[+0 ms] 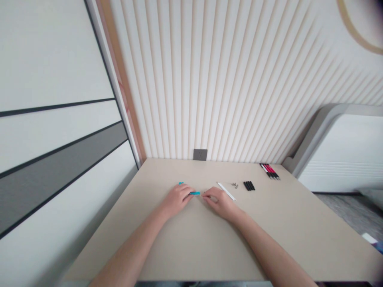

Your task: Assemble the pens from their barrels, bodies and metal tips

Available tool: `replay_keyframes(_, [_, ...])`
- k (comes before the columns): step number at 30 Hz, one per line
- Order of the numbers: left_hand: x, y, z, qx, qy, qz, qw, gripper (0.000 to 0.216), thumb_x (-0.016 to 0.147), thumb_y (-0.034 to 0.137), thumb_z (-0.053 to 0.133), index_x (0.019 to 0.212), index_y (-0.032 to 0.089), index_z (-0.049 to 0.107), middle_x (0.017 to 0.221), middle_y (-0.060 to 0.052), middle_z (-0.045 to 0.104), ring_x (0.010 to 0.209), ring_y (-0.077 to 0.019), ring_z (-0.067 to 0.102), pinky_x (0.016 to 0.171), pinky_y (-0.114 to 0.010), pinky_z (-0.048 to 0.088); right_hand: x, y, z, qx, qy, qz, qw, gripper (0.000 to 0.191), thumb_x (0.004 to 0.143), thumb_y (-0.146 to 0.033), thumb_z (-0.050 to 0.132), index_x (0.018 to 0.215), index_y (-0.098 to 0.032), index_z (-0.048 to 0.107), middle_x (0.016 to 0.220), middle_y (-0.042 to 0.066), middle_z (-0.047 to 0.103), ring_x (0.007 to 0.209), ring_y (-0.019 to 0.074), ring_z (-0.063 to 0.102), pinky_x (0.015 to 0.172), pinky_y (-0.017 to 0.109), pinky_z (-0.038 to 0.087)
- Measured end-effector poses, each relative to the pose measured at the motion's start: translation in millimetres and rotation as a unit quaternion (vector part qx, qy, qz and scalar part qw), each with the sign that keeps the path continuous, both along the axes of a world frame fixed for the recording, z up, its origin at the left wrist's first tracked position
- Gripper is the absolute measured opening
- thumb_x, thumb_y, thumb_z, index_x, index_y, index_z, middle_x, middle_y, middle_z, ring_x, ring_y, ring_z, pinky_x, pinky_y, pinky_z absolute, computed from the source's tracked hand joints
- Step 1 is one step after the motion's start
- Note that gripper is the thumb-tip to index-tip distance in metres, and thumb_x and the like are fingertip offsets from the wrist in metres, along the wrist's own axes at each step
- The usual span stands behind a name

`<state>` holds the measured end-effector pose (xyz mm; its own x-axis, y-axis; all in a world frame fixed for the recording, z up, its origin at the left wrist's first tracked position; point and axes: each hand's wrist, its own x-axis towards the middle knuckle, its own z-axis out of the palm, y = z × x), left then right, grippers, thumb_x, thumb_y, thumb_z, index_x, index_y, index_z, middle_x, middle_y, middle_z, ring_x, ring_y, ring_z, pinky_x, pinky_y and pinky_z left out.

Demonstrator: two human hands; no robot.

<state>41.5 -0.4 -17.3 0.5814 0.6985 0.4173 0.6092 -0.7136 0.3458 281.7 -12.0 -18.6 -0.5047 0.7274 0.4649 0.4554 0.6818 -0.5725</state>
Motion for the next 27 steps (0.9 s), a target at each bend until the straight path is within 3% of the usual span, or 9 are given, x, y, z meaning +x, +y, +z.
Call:
replay_keyframes(6, [0.3,-1.0,1.2,-0.005,0.008,-0.011,1.000,0.016,0.093,0.017,0.055,0.105,0.021,0.064,0.101,-0.004,0.069,0.097,-0.0194,0.061,0.091,-0.035,0.045,-2.7,-0.4,-0.6,-0.015,0.039,-0.003,0.999,0.019,0.093,-0.021,0.053,0.100,-0.023,0.070,0.096,0.005,0.073,0.090,0.0175,0.065,0.082,0.031,0.051])
replay_keyframes(14, [1.0,-1.2,0.4,-0.006,0.006,-0.024,1.000,0.017,0.093,0.017,0.054,0.107,0.021,0.064,0.101,-0.005,0.069,0.097,-0.0199,0.062,0.091,-0.035,0.045,-2.9,-2.9,4.7,-0.004,0.006,0.000,1.000,0.024,0.094,-0.020,0.051,0.110,-0.024,0.068,0.101,0.006,0.073,0.093,0.0186,0.066,0.085,0.033,0.051])
replay_keyframes(27, [1.2,-0.8,-2.5,-0.016,0.009,-0.026,0.999,0.017,0.094,0.021,0.055,0.108,0.021,0.065,0.102,-0.006,0.070,0.097,-0.0196,0.062,0.091,-0.034,0.046,-2.8,0.4,-0.5,0.012,0.011,-0.027,1.000,0.019,0.094,-0.024,0.052,0.105,-0.022,0.068,0.095,0.006,0.073,0.088,0.0186,0.066,0.081,0.033,0.051])
